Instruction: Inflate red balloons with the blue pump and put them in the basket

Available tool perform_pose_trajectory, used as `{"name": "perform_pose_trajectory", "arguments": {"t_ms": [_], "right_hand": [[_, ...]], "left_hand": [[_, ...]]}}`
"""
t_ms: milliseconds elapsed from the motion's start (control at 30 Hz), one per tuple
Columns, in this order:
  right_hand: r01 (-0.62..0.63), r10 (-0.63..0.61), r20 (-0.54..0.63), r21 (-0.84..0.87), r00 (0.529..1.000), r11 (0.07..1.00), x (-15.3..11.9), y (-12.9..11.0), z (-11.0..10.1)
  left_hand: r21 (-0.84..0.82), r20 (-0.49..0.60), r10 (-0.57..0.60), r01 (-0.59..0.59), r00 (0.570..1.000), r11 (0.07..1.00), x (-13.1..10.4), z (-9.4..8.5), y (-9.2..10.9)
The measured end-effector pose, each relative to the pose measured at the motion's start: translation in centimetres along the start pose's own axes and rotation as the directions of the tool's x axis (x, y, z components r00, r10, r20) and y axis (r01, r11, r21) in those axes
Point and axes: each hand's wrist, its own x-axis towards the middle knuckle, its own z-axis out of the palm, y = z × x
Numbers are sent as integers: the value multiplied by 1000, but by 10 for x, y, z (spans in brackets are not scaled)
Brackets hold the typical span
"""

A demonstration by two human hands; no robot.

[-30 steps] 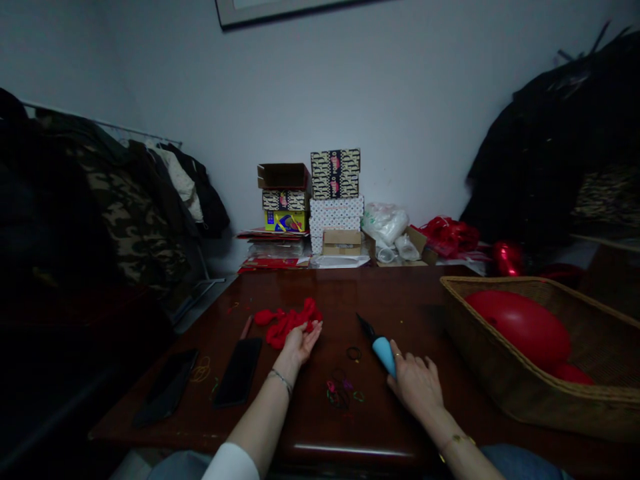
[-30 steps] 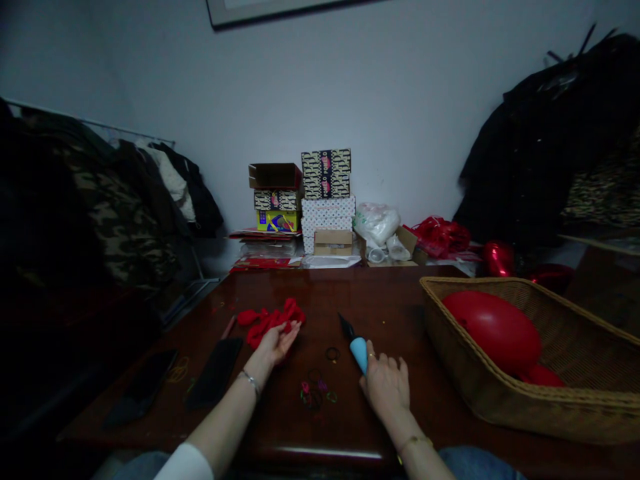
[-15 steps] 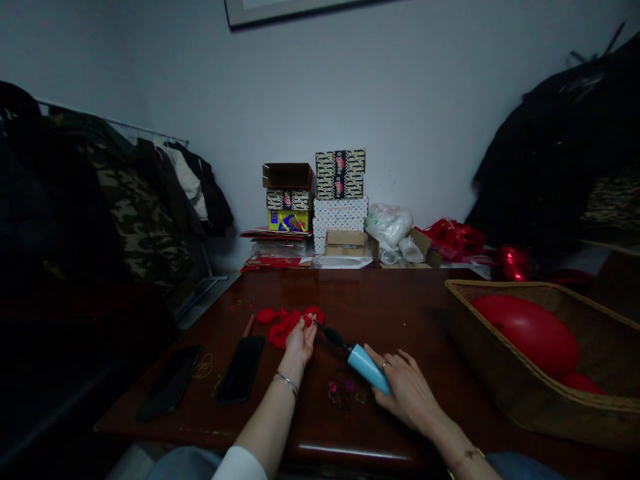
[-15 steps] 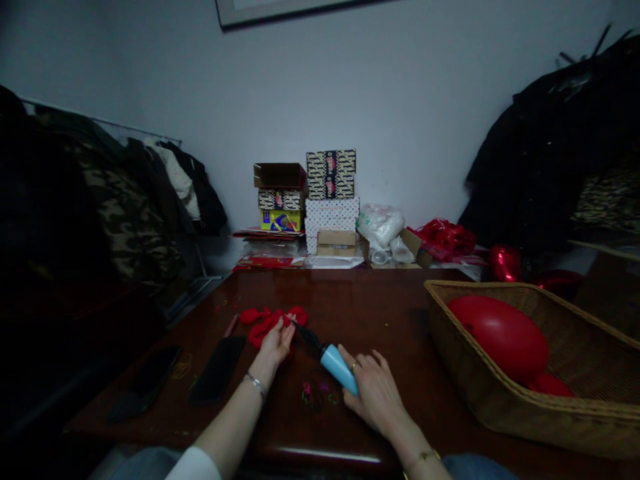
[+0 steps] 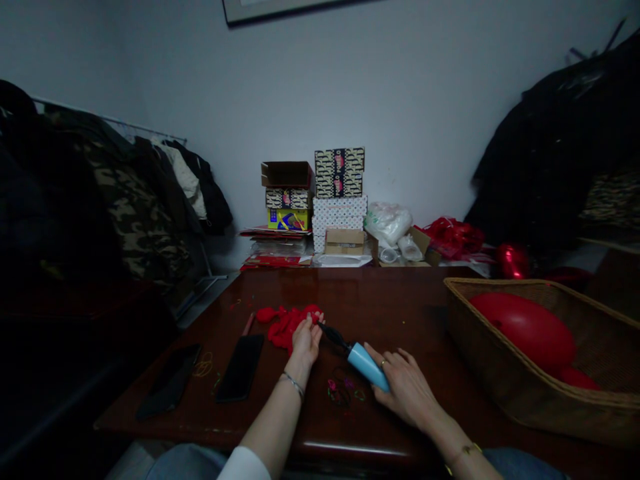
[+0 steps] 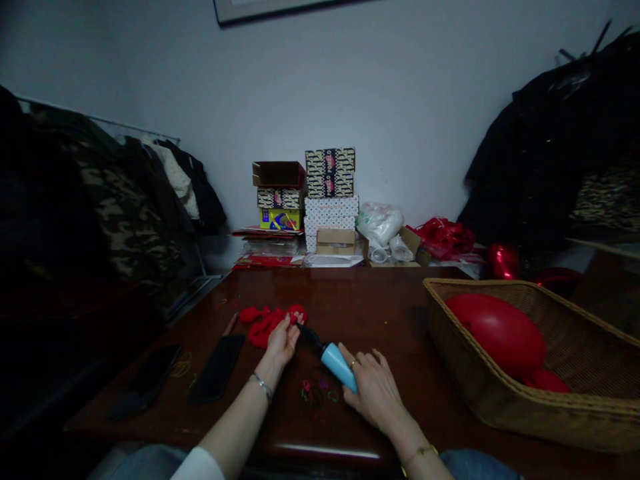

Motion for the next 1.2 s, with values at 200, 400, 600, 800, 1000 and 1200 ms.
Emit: {"name": "perform_pose_trajectory", "arguments": {"t_ms": [200, 400, 600, 800, 1000, 1200], "right_hand": [[4, -4, -9, 5, 1000, 1000, 0, 1, 2], [0, 0, -2, 0, 1000, 1000, 0, 1, 2], [-9, 9, 21, -3, 1000, 1000, 1, -1, -1], [-4, 5, 19, -15, 1000, 1000, 0, -2, -2], [12, -11, 12, -42, 1000, 999, 0, -2, 1], [7, -7, 18, -44, 1000, 999, 0, -3, 3]], "left_hand": [[36, 60, -17, 14, 998, 999, -4, -1, -3], [96, 60, -87, 81, 994, 992, -14, 1, -6], [150, 96, -109, 94, 989, 984, -21, 0, -13], [122, 72, -95, 86, 993, 989, -28, 2, -17], [89, 53, -83, 78, 995, 993, -34, 3, -21], [124, 80, -67, 57, 995, 991, -37, -2, -30]]}}
